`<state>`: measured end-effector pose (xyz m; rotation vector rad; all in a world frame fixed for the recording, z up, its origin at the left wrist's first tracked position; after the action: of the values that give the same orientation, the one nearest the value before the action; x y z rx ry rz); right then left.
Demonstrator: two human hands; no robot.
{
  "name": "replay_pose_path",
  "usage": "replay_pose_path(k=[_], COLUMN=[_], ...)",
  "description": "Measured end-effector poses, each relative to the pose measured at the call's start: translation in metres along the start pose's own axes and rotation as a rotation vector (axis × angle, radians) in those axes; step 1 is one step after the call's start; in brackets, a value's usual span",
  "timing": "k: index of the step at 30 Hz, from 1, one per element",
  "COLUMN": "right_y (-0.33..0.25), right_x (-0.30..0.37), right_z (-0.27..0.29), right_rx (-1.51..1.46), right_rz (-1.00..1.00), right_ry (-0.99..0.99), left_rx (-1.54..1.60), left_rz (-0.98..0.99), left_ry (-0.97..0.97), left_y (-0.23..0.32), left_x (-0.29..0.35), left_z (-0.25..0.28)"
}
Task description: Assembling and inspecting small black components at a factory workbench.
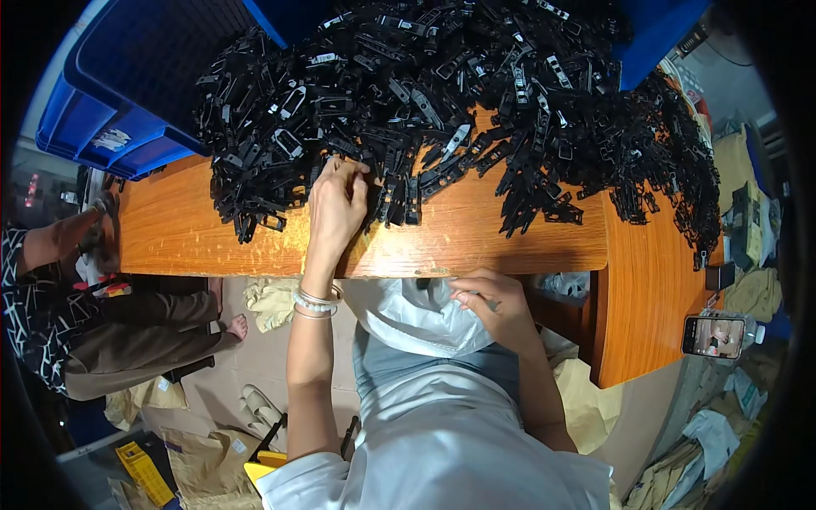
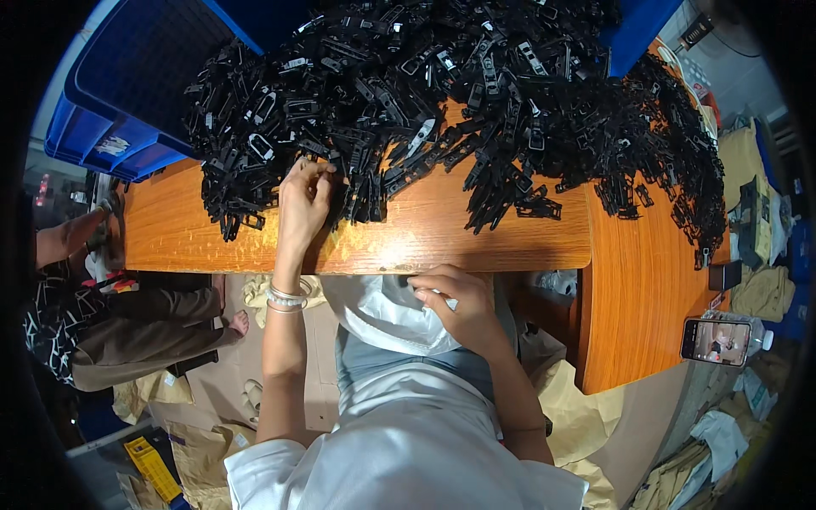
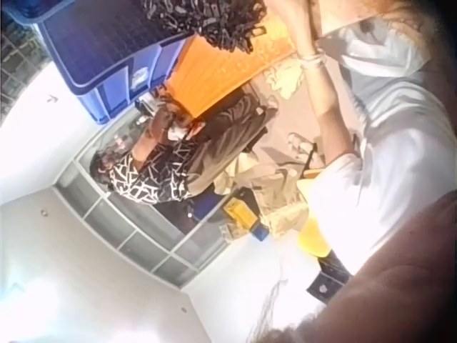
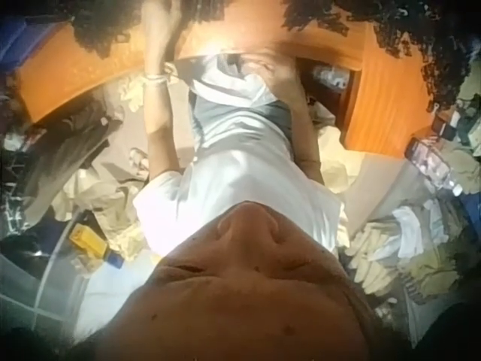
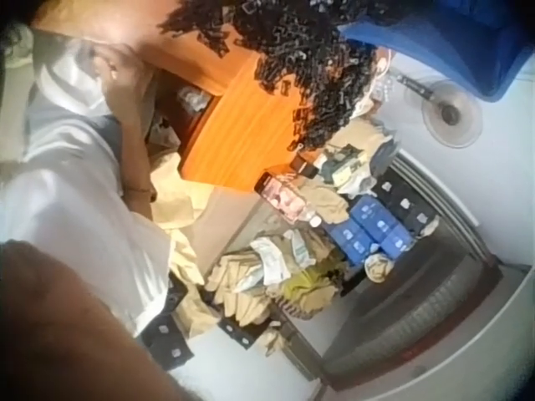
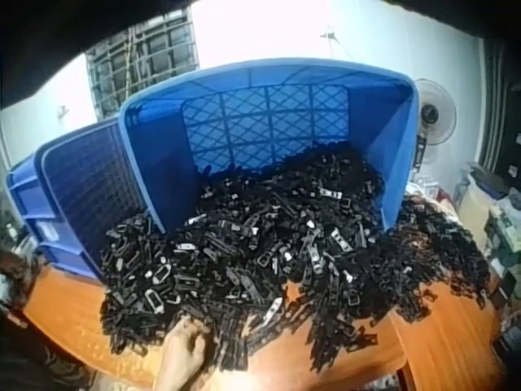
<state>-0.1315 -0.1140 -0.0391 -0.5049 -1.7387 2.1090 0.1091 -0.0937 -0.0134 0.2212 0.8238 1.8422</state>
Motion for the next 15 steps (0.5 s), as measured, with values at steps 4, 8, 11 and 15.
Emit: replay_pose_path(k=[4, 8, 11, 15], right_y=[0.009, 0.007, 0.011, 0.012], right_x=[0.005, 0.003, 0.003, 0.003], right_z=[-0.004, -0.004, -0.003, -0.004], right_rx=[-0.032, -0.048, -0.099, -0.022], right_rz=[-0.093, -0.118, -0.120, -0.108], right_ry=[-0.036, -0.027, -0.010, -0.041], left_rx=[-0.189, -0.012, 0.072, 0.030], left_rz=[0.061, 0.141, 0.116, 0.039], left_ry=[-0.048, 0.022, -0.012, -0.156], left_y=[0.006, 0.007, 0.005, 0.008], left_x=[-0.001, 0.009, 0.025, 0.035], left_z=[-0.006, 0.001, 0.004, 0.001])
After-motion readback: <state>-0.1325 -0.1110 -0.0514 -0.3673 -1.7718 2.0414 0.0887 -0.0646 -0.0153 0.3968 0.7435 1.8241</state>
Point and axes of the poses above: each hand's wrist, its own x-axis away from the middle knuckle, its own z-axis out of the back of the hand, y = z × x, the point moved 6 cm from there along -x, towards the middle knuckle, and after that the axes turned 10 degrees about -y, right-handed, at the moved point
